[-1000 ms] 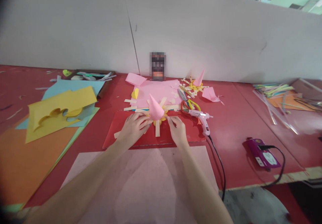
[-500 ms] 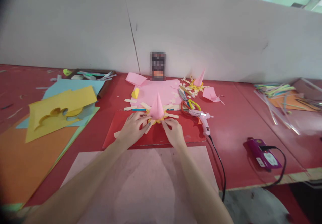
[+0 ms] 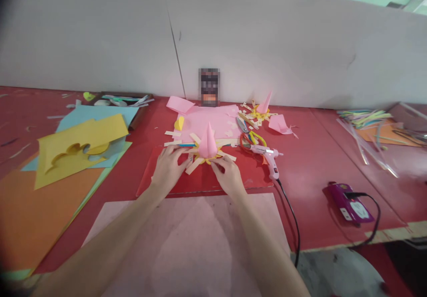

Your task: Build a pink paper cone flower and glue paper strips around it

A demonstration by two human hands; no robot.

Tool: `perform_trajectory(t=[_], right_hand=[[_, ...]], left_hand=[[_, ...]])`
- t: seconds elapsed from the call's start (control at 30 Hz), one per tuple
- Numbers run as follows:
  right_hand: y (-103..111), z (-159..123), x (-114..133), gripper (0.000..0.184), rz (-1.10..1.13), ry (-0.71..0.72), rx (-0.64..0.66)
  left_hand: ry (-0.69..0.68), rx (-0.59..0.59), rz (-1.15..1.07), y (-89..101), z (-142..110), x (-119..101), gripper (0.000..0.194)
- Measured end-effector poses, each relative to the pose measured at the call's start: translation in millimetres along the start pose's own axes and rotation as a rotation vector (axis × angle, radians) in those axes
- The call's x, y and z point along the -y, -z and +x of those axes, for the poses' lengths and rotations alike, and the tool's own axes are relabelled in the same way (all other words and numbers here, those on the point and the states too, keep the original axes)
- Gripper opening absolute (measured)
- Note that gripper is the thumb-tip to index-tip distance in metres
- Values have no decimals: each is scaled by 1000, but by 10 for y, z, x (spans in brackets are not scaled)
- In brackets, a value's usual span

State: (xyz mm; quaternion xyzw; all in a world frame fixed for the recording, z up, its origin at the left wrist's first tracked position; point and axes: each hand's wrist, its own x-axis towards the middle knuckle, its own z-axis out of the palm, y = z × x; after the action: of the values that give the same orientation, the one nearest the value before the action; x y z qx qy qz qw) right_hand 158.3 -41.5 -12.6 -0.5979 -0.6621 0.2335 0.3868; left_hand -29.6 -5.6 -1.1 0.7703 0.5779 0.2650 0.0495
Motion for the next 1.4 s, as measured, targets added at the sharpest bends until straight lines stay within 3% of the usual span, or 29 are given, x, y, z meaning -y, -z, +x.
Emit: perform_trajectory(t=[0.13, 0.3, 0.53, 0.67, 0.9, 0.97, 1.03, 1.1, 1.2, 1.23, 1.33, 1.4], right_hand=[[4, 8, -40, 24, 41, -43, -57], [5, 10, -51, 24, 30, -40, -40], [1, 10, -59, 23, 53, -41, -39], [0, 11, -65, 23, 83, -27, -54], [87, 18, -56, 24, 147, -119, -152], [121, 21, -57, 25, 146, -148, -181], [162, 26, -55, 25, 140, -163, -211], [219, 33, -55, 26, 117, -165, -267], [350, 42, -87, 26, 27, -146, -450], [405, 42, -115, 25, -13, -149, -541], [585, 33, -250, 26, -99, -254, -762], [694, 20, -352, 23, -154, -336, -838]], left_hand=[[80, 68, -27, -13, 35, 39, 18], [141, 113, -72, -12, 64, 32, 16], [115, 126, -173, -11, 75, 41, 11], [127, 130, -297, -4, 73, 35, 17], [204, -186, -506, 129, 95, -42, 27], [191, -225, -630, 140, 87, -73, 28], [179, -166, -751, 128, 61, -114, 33], [147, -7, -800, 100, 14, -169, 36], [74, 273, -730, 44, -75, -264, 34], [64, 318, -702, 24, -101, -291, 33], [-8, 365, -498, -27, -146, -333, 30], [-61, 337, -363, -46, -145, -322, 27]])
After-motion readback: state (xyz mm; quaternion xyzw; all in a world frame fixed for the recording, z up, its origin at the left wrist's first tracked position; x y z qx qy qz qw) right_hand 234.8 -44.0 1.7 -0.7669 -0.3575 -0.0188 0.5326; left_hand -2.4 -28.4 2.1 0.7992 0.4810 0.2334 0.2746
